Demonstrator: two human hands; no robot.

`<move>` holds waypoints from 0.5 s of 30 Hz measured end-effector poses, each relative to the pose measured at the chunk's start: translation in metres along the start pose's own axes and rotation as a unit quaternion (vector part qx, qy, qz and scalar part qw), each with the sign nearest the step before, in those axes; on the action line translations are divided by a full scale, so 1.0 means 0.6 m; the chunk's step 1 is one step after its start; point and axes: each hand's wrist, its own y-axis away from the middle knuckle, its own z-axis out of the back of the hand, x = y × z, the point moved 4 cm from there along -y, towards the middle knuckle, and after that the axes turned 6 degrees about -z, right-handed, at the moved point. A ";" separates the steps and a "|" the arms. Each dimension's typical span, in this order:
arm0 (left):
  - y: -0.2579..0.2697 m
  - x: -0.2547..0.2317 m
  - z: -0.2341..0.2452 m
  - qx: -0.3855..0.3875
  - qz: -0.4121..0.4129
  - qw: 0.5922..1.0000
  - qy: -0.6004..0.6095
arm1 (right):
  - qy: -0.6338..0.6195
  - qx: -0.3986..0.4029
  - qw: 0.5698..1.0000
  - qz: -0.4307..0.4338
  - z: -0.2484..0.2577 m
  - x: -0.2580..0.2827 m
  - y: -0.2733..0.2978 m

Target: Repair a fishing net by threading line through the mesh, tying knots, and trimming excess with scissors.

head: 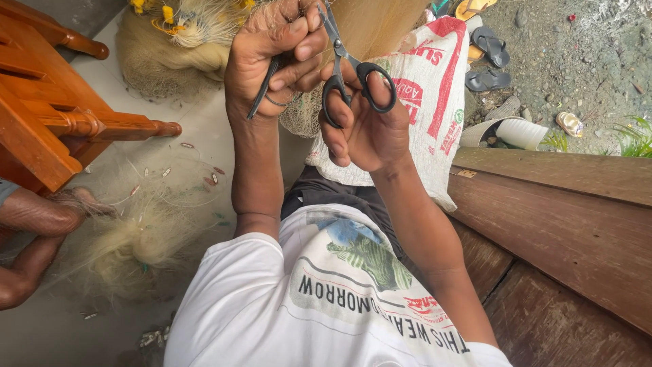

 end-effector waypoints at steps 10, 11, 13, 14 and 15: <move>0.001 0.000 -0.001 -0.003 -0.001 1.000 -0.003 | -0.008 -0.004 1.000 -0.008 -0.002 -0.004 -0.003; 0.001 0.000 -0.001 0.003 -0.008 1.000 -0.007 | -0.001 -0.002 1.000 -0.004 -0.002 -0.004 -0.003; 0.001 -0.001 -0.002 0.009 -0.016 1.000 -0.011 | 0.006 0.000 1.000 -0.001 -0.003 -0.004 -0.004; 0.001 -0.001 -0.003 0.010 -0.014 1.000 -0.010 | 0.004 0.000 1.000 0.000 -0.004 -0.004 -0.004; 0.000 -0.002 -0.003 0.011 -0.011 1.000 -0.009 | 0.003 0.000 1.000 0.001 -0.004 -0.004 -0.004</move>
